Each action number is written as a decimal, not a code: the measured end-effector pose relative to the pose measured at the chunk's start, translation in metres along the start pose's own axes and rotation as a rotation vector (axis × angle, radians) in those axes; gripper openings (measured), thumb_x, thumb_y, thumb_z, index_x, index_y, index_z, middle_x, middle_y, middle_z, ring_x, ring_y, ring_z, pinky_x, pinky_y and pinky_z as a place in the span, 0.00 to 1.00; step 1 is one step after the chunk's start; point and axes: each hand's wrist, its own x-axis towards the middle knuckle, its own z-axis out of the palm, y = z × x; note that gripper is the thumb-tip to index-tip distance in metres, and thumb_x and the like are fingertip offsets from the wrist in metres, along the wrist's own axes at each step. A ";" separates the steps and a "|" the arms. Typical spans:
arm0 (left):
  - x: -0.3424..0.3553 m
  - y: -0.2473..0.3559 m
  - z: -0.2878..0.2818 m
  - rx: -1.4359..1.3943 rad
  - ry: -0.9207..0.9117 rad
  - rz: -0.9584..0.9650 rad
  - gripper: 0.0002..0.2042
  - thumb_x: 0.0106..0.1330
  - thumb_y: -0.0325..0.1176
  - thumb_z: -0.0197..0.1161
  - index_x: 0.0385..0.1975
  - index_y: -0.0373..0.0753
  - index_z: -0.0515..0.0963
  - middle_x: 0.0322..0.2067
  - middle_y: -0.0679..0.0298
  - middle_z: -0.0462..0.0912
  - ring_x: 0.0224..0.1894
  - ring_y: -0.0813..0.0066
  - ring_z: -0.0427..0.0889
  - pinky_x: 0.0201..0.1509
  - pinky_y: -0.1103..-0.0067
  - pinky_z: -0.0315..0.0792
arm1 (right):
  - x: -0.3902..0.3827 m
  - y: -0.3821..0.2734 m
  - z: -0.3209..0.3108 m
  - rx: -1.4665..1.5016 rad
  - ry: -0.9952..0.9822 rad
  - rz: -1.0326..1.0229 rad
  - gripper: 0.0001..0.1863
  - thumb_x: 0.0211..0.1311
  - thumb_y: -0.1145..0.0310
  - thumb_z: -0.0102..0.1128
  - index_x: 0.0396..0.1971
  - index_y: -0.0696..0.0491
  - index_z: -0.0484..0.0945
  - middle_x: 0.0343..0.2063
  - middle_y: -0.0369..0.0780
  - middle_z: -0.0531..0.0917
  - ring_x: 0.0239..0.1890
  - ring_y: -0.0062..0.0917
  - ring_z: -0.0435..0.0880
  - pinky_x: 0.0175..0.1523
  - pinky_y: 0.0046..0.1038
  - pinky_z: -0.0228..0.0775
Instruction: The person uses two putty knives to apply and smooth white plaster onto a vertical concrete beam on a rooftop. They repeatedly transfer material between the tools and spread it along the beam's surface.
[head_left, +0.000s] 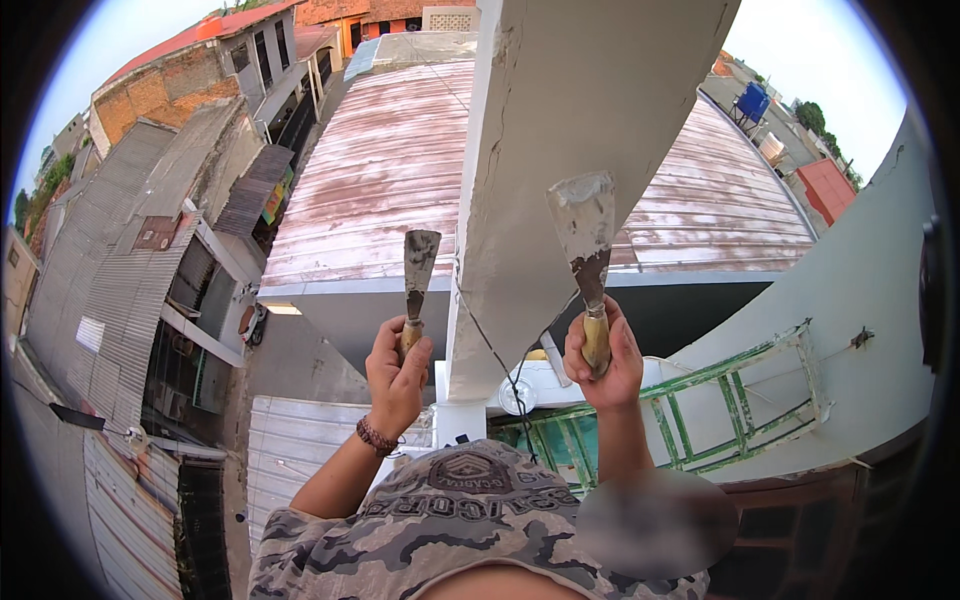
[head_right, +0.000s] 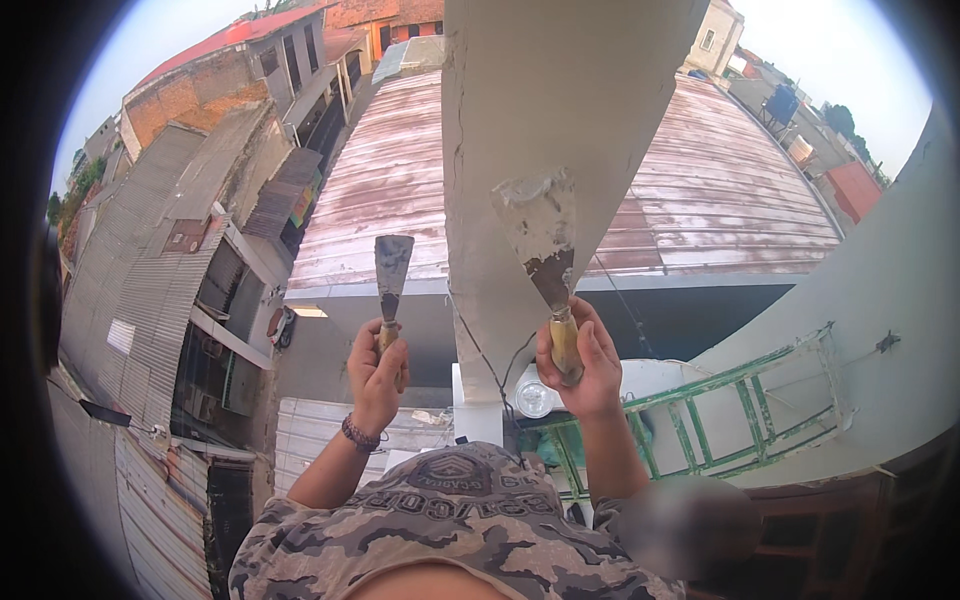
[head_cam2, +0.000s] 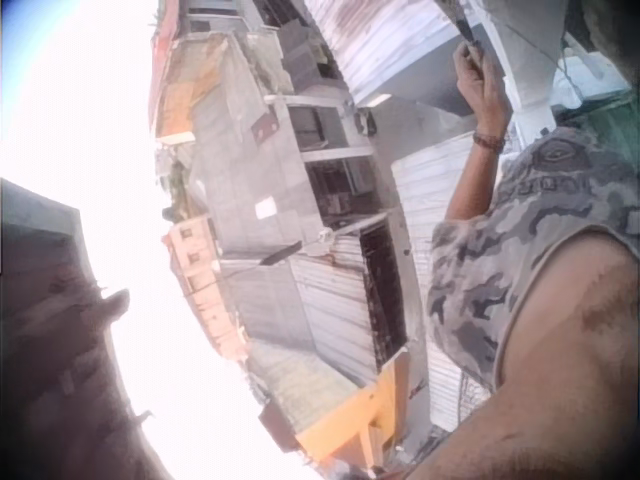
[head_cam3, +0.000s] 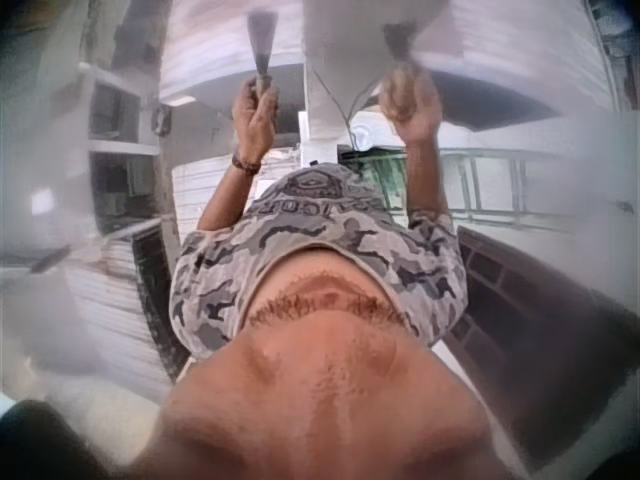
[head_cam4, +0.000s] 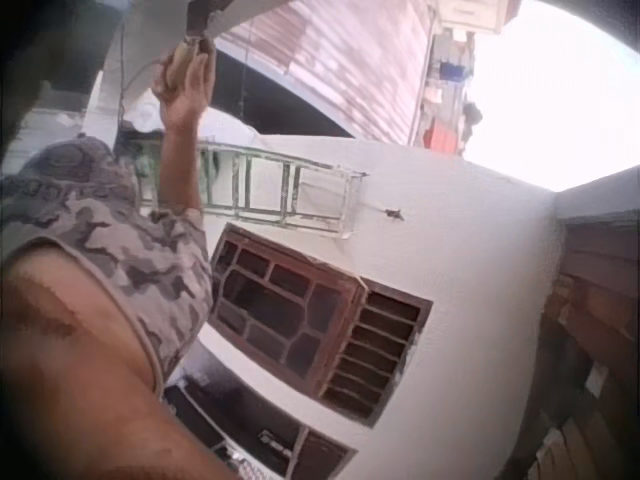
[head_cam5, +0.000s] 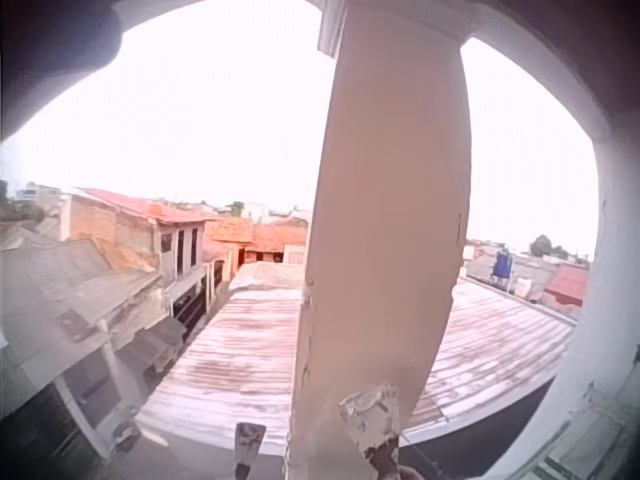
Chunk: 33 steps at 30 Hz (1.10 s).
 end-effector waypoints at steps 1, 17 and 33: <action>0.004 0.002 -0.002 -0.039 0.005 0.002 0.12 0.66 0.28 0.58 0.47 0.33 0.69 0.24 0.72 0.71 0.19 0.91 0.65 0.19 0.90 0.59 | 0.009 -0.005 0.002 -0.092 0.010 0.000 0.22 0.71 0.64 0.42 0.60 0.58 0.61 0.33 0.46 0.77 0.19 0.21 0.71 0.23 0.19 0.63; 0.036 0.011 -0.010 -0.335 0.018 0.009 0.11 0.67 0.28 0.56 0.47 0.34 0.68 0.22 0.72 0.70 0.17 0.90 0.64 0.17 0.90 0.58 | 0.119 -0.066 0.047 -1.986 -0.090 -1.201 0.14 0.58 0.75 0.61 0.44 0.60 0.75 0.39 0.46 0.77 0.38 0.34 0.78 0.42 0.30 0.72; 0.051 -0.011 -0.012 -0.361 0.052 -0.051 0.10 0.66 0.28 0.55 0.46 0.35 0.67 0.21 0.71 0.69 0.15 0.89 0.64 0.15 0.89 0.58 | 0.155 -0.092 0.028 -2.145 -0.110 -1.322 0.18 0.53 0.78 0.65 0.46 0.54 0.78 0.41 0.43 0.77 0.37 0.36 0.77 0.41 0.32 0.71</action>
